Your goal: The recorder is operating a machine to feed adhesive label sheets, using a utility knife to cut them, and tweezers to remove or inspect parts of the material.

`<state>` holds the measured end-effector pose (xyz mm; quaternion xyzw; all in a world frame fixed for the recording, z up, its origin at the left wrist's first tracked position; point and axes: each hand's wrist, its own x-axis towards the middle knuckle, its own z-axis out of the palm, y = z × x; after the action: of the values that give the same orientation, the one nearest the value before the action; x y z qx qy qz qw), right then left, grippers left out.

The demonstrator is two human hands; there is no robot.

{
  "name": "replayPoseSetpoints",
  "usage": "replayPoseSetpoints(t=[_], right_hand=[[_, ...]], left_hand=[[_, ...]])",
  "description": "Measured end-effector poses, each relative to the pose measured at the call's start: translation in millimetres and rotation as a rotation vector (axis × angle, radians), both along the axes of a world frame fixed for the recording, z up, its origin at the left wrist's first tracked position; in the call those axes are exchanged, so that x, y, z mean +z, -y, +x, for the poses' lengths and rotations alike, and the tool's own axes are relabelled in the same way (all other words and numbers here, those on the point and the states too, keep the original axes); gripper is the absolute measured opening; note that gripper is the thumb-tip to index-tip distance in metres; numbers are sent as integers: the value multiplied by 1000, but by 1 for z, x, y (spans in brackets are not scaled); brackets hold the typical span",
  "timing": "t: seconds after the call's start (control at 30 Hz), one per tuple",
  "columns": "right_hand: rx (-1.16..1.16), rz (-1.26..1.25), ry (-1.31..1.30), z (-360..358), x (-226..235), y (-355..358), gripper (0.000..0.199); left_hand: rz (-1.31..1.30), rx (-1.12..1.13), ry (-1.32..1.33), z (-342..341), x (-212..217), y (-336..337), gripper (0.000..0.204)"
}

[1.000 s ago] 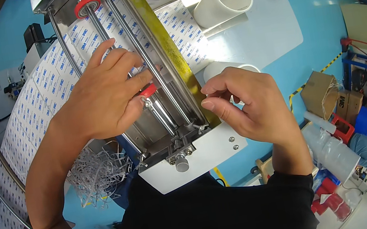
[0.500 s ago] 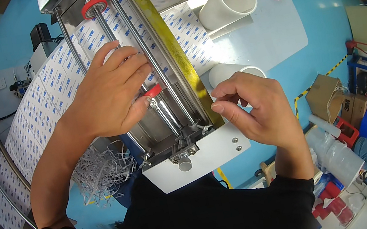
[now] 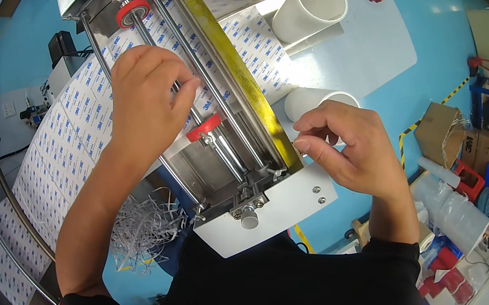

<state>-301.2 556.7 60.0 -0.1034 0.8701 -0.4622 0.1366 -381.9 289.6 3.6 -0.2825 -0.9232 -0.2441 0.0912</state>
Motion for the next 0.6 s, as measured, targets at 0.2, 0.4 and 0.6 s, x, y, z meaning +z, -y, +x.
replayPoseSetpoints(t=[0.2,0.4,0.6], right_hand=[[-24,-8,9,2,-1,-1,15],[-25,-10,27,3,0,-1,13],[-29,-10,39,3,-1,-3,12]], left_hand=[[-17,169,-199,-19,-10,0,5],[-37,272,-336,-43,-9,12,4],[124,342,-265,-48,13,35,12]])
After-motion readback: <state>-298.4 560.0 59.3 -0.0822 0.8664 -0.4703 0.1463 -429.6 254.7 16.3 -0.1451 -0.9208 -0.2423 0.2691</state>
